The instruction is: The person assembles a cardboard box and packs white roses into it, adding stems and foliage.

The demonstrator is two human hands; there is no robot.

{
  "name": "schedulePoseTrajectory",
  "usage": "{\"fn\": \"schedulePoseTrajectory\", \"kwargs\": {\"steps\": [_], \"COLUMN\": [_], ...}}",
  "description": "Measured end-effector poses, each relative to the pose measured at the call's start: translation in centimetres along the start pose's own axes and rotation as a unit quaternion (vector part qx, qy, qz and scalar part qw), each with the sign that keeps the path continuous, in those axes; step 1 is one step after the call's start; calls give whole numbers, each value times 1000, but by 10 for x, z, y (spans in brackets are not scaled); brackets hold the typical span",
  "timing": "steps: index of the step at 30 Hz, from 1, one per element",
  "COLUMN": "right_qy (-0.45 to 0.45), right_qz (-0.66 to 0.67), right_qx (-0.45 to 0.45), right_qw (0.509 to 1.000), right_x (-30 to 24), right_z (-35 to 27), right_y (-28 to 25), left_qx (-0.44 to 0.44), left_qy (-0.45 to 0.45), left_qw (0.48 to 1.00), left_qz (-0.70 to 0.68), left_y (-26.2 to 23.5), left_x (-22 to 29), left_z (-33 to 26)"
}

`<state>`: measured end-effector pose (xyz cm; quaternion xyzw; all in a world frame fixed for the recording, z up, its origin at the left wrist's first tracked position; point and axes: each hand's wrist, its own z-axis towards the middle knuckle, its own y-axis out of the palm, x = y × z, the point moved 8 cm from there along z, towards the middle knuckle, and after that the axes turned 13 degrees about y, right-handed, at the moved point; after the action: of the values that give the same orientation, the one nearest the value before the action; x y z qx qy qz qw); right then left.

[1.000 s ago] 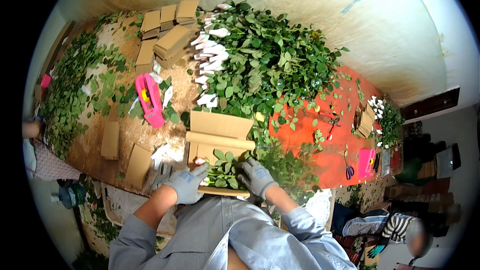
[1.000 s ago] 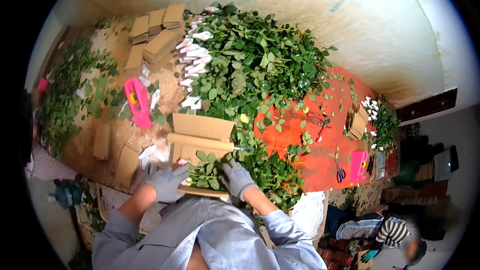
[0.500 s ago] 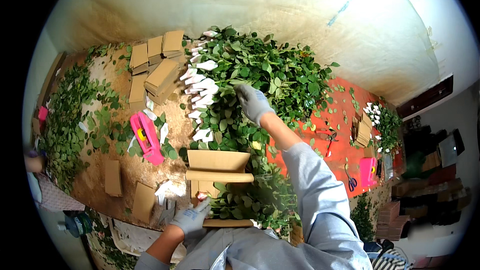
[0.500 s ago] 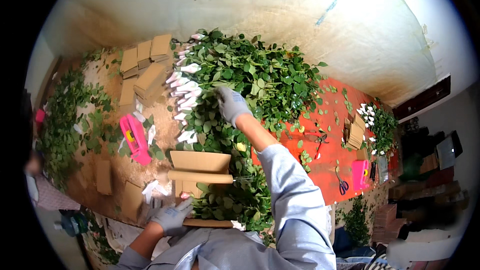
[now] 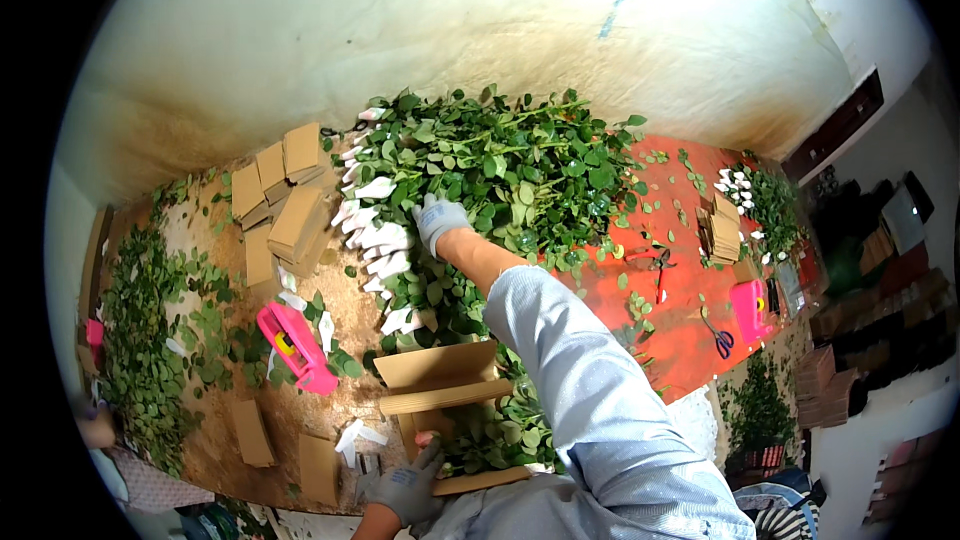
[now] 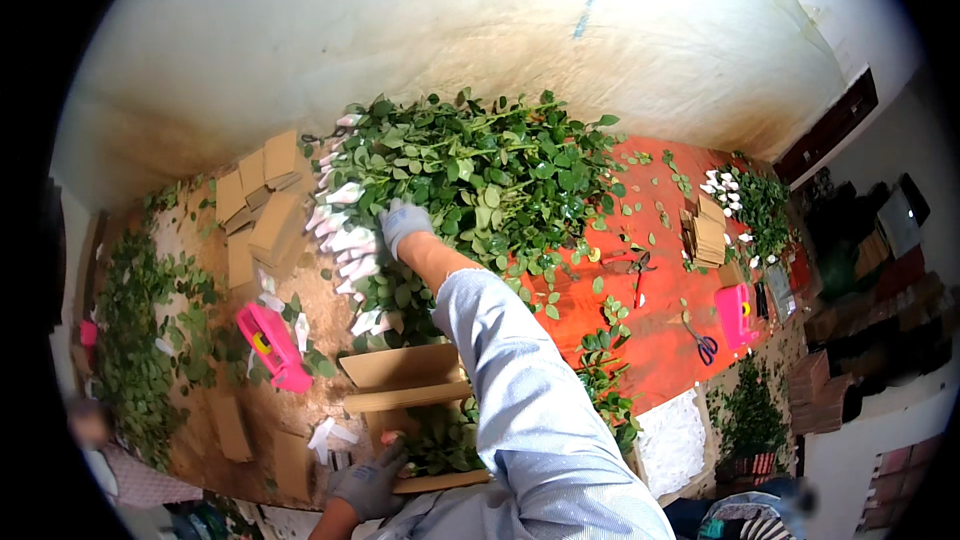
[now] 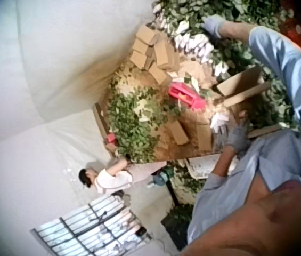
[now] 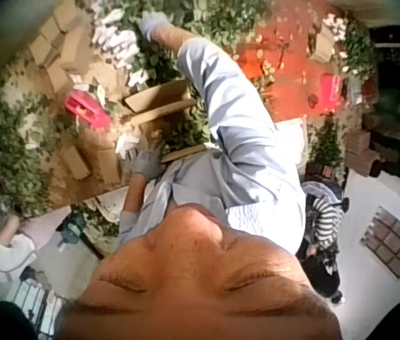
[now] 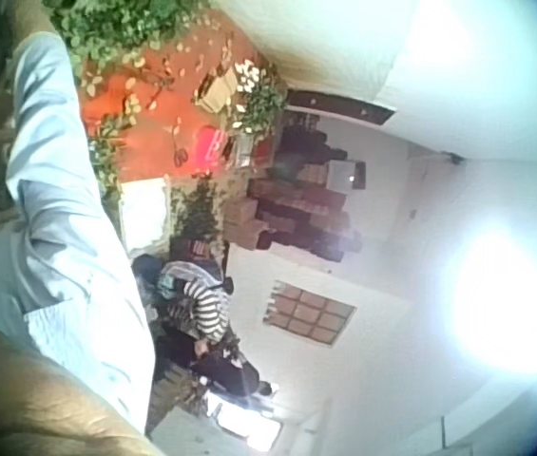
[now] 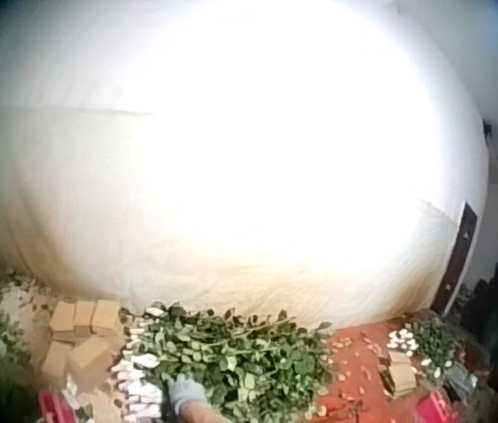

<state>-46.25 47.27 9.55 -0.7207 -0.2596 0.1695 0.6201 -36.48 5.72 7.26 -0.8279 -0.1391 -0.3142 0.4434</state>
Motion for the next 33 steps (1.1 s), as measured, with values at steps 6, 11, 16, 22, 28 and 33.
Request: {"fn": "schedulePoseTrajectory", "kwargs": {"steps": [6, 11, 16, 22, 28, 33], "right_qy": [-71, -98, -118, -49, 176, 89], "right_qz": [-90, -71, -80, 285, 166, 379], "right_qx": [-19, 53, 161, 554, 354, 505], "right_qw": [993, 991, 977, 781, 904, 771], "right_x": [-9, 5, 19, 112, 179, 206], "right_z": [-23, -65, -126, -166, -119, -186], "right_y": [15, 3, -120, -278, -266, -299], "left_qx": [-11, -60, -3, -8, 29, 24], "left_qy": [-1, -11, 0, 10, 52, 25], "left_qw": [1000, 998, 1000, 997, 994, 998], "left_qz": [29, 26, 28, 75, 92, 58], "left_y": [-9, 0, 19, 11, 33, 29], "left_x": [9, 4, -16, -2, -19, -15], "left_z": [-1, 4, 0, 1, 23, 18]}}
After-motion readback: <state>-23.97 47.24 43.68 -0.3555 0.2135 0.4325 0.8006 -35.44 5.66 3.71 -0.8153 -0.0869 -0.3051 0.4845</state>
